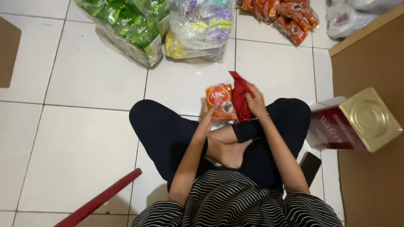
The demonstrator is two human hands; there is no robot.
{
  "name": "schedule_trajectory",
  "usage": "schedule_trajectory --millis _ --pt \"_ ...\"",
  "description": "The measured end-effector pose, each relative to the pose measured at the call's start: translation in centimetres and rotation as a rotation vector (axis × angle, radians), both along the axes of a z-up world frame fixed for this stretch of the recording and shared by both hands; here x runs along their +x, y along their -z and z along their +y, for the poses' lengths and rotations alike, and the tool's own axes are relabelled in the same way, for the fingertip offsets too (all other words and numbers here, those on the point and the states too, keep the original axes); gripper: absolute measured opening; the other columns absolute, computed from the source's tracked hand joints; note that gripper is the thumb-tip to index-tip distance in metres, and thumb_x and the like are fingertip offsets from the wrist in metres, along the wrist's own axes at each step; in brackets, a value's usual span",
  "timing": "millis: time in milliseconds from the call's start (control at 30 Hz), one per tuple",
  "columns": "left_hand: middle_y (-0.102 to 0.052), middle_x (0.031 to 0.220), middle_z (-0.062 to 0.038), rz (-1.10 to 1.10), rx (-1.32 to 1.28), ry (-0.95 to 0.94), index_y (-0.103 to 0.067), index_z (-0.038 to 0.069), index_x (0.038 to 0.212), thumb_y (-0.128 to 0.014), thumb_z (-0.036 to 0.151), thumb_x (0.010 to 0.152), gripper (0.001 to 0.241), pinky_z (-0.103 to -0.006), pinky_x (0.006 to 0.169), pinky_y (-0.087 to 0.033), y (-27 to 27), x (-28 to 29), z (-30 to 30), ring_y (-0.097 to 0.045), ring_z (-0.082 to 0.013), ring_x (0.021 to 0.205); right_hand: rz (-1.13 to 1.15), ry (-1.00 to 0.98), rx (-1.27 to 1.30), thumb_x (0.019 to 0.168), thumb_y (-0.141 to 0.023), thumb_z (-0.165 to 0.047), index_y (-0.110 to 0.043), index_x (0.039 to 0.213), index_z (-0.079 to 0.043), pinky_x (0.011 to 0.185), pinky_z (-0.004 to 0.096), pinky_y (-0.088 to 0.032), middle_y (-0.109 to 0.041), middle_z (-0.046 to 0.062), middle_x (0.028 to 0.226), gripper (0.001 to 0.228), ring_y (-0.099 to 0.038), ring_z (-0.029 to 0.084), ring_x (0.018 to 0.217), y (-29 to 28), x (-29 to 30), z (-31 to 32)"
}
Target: The person wipes various packaged grocery items with a red cloth and places them into a cardboard box.
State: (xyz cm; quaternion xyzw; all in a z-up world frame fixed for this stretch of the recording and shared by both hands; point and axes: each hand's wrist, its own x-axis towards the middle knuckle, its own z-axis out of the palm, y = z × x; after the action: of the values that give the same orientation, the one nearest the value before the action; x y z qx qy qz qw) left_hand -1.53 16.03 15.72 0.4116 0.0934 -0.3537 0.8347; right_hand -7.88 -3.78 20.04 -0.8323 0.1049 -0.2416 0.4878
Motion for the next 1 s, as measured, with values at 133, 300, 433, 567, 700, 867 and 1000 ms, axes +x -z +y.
schedule_trajectory --millis 133,300,433,567,700,867,1000 --pt "-0.057 0.161 -0.024 -0.079 0.035 0.054 -0.035 0.031 0.177 -0.106 0.039 0.088 0.114 -0.0623 0.084 -0.071 -0.4 -1.0 -1.7 -0.069 -0.0469 0.133 0.047 -0.081 -0.125 0.102 -0.062 0.003 -0.071 0.154 -0.012 0.122 0.058 -0.046 -0.072 0.022 0.142 0.055 -0.064 0.046 0.139 -2.4 -1.6 2.9" --pt "-0.07 0.144 -0.021 0.081 -0.04 -0.114 -0.053 0.016 0.166 -0.102 0.034 0.091 0.091 -0.0561 0.093 -0.069 -3.6 -1.0 -3.0 -0.075 -0.038 0.123 0.019 -0.081 -0.008 0.098 -0.067 0.003 -0.079 0.145 -0.013 0.122 0.059 -0.047 -0.077 0.022 0.14 0.051 -0.065 0.045 0.139 -4.2 -3.1 2.6" --pt "-0.068 0.144 -0.021 0.012 -0.035 -0.149 -0.051 0.015 0.164 -0.1 0.034 0.091 0.09 -0.0559 0.096 -0.067 -10.1 -0.6 -3.3 -0.073 -0.0386 0.128 0.039 -0.092 0.131 0.092 -0.066 0.002 -0.083 0.134 -0.003 0.117 0.06 -0.049 -0.08 0.026 0.133 0.046 -0.07 0.042 0.13 -5.7 -5.7 -0.1" --pt "-0.068 0.141 -0.019 0.02 -0.126 -0.145 -0.057 0.018 0.157 -0.097 0.031 0.09 0.079 -0.056 0.103 -0.064 -20.8 -2.8 -3.3 -0.072 -0.035 0.128 -0.039 0.109 0.327 0.099 -0.069 -0.015 -0.086 0.12 -0.006 0.096 0.044 -0.058 -0.083 0.016 0.109 0.028 -0.073 0.023 0.1 -7.7 -9.8 -4.3" --pt "-0.057 0.159 -0.018 0.09 -0.162 -0.093 -0.035 0.03 0.17 -0.084 0.058 0.092 0.096 -0.0541 0.112 -0.057 -29.1 -5.0 -2.3 -0.063 -0.0339 0.141 -0.256 0.259 0.612 0.113 -0.066 -0.024 -0.081 0.12 -0.009 0.071 0.035 -0.062 -0.078 0.014 0.093 0.023 -0.074 0.021 0.076 -6.4 -12.3 -8.5" --pt "-0.061 0.157 -0.016 0.151 -0.271 0.092 -0.05 0.023 0.166 -0.075 0.078 0.095 0.093 -0.0556 0.115 -0.054 -19.3 -2.9 -7.2 -0.065 -0.0328 0.137 -0.363 0.41 0.571 0.109 -0.061 -0.011 -0.077 0.131 -0.009 0.086 0.032 -0.062 -0.079 0.01 0.108 0.027 -0.075 0.016 0.091 -6.7 -11.9 -6.3" --pt "-0.078 0.13 -0.026 0.184 -0.72 0.477 -0.058 -0.005 0.155 -0.055 0.083 0.106 0.101 -0.043 0.079 -0.072 -13.4 0.1 -8.0 -0.08 -0.0288 0.104 -0.342 0.466 0.474 0.105 -0.056 0.005 -0.077 0.134 -0.005 0.106 0.039 -0.058 -0.078 0.012 0.117 0.038 -0.072 0.019 0.11 -6.7 -8.2 -3.2"
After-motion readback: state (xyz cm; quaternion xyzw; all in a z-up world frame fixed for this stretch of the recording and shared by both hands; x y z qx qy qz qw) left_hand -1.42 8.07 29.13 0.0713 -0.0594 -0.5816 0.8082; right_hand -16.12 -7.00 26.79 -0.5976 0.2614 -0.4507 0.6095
